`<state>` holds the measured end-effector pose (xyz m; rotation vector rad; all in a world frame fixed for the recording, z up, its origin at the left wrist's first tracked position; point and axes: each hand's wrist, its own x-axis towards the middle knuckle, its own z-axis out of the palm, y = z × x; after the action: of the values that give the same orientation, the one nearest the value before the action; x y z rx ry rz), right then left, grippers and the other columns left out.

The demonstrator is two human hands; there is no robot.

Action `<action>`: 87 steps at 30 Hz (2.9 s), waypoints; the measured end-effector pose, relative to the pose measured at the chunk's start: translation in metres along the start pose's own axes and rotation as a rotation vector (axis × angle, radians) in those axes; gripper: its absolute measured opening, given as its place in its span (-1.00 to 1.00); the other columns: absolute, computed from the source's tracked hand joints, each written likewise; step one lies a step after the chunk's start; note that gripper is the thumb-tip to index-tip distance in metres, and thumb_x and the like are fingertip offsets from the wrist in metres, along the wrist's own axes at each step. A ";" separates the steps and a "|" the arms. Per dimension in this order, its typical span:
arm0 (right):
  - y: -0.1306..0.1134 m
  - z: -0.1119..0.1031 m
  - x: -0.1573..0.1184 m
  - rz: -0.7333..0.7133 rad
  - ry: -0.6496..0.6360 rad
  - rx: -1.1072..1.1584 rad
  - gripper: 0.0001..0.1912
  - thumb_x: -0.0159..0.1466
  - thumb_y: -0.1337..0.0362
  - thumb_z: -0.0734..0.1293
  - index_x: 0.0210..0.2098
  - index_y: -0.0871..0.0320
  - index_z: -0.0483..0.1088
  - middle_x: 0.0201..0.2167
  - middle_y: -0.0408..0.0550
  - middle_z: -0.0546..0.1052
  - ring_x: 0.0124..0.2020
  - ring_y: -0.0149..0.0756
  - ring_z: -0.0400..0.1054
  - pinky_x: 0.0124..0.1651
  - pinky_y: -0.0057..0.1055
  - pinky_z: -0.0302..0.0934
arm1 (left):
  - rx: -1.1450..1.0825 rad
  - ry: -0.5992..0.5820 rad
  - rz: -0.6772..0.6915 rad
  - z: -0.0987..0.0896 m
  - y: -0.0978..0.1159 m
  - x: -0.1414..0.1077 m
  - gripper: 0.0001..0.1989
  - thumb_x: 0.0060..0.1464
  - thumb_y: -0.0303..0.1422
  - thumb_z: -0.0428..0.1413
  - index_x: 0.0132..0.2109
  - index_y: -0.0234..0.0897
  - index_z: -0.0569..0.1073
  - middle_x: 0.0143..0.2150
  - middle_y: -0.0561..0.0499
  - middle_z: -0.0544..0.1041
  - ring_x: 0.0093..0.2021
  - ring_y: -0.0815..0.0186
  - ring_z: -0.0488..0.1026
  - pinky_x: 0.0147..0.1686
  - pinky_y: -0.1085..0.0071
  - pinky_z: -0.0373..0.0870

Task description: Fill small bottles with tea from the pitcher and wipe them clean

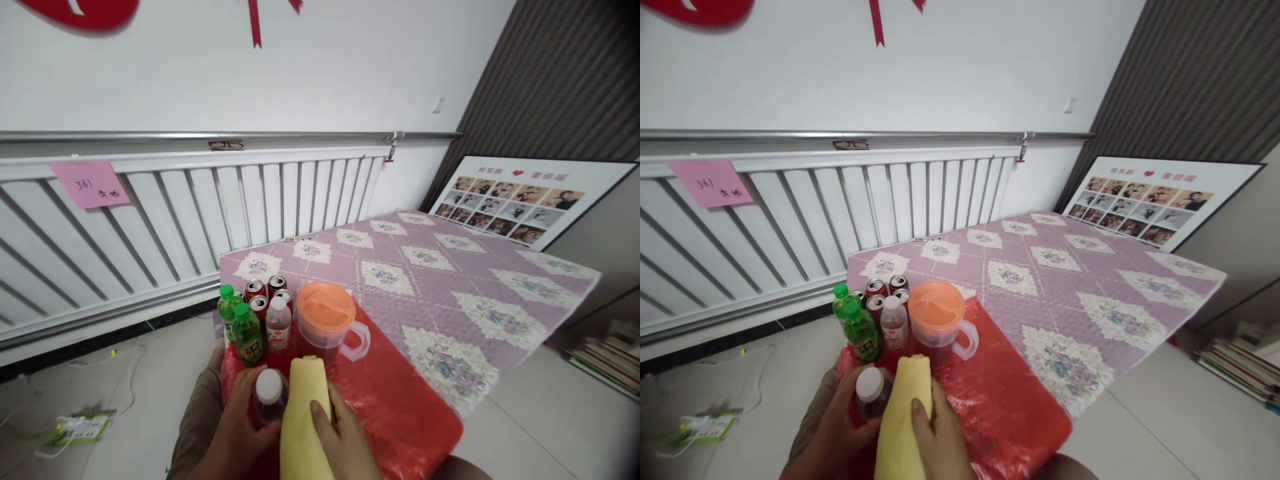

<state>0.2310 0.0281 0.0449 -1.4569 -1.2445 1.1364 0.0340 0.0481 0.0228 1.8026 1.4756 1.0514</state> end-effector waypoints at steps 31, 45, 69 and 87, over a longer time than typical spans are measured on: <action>0.035 0.000 -0.006 0.093 0.027 0.129 -0.33 0.18 -0.07 0.34 0.17 0.18 0.33 0.15 0.13 0.47 0.15 -0.05 0.37 0.12 -0.31 0.31 | -0.097 -0.296 -0.010 -0.029 0.002 0.005 -0.12 -0.14 -0.55 0.11 0.35 -0.19 0.04 0.38 -0.16 0.21 0.37 0.02 0.14 0.32 -0.02 0.10; 0.044 0.000 -0.007 0.120 0.111 0.038 -0.35 0.08 -0.09 0.41 0.06 0.15 0.46 0.09 0.14 0.53 0.14 0.02 0.37 0.18 -0.21 0.25 | 0.008 -0.051 -0.012 -0.006 -0.018 -0.010 -0.28 -0.20 -0.40 0.27 0.17 -0.23 0.27 0.17 -0.20 0.44 0.16 -0.03 0.42 0.11 0.06 0.45; 0.019 -0.002 -0.017 0.090 0.135 0.078 -0.35 0.11 -0.11 0.39 0.08 0.14 0.43 0.05 0.12 0.55 0.06 -0.01 0.44 0.07 -0.24 0.35 | -0.037 -0.091 -0.005 -0.006 -0.017 -0.015 -0.14 -0.20 -0.52 0.20 0.29 -0.27 0.13 0.34 -0.26 0.26 0.34 -0.08 0.18 0.28 -0.10 0.19; 0.046 -0.001 -0.016 0.057 0.082 -0.090 -0.38 0.17 -0.02 0.34 0.12 0.20 0.41 0.16 0.17 0.46 0.19 0.01 0.33 0.23 -0.17 0.20 | -0.034 -0.011 0.046 0.001 -0.009 -0.017 -0.33 -0.11 -0.47 0.19 0.20 -0.22 0.26 0.20 -0.16 0.43 0.21 0.01 0.38 0.22 0.06 0.34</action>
<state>0.2390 0.0069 0.0012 -1.5990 -1.2171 1.0588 0.0288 0.0339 0.0108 1.8236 1.4068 1.0811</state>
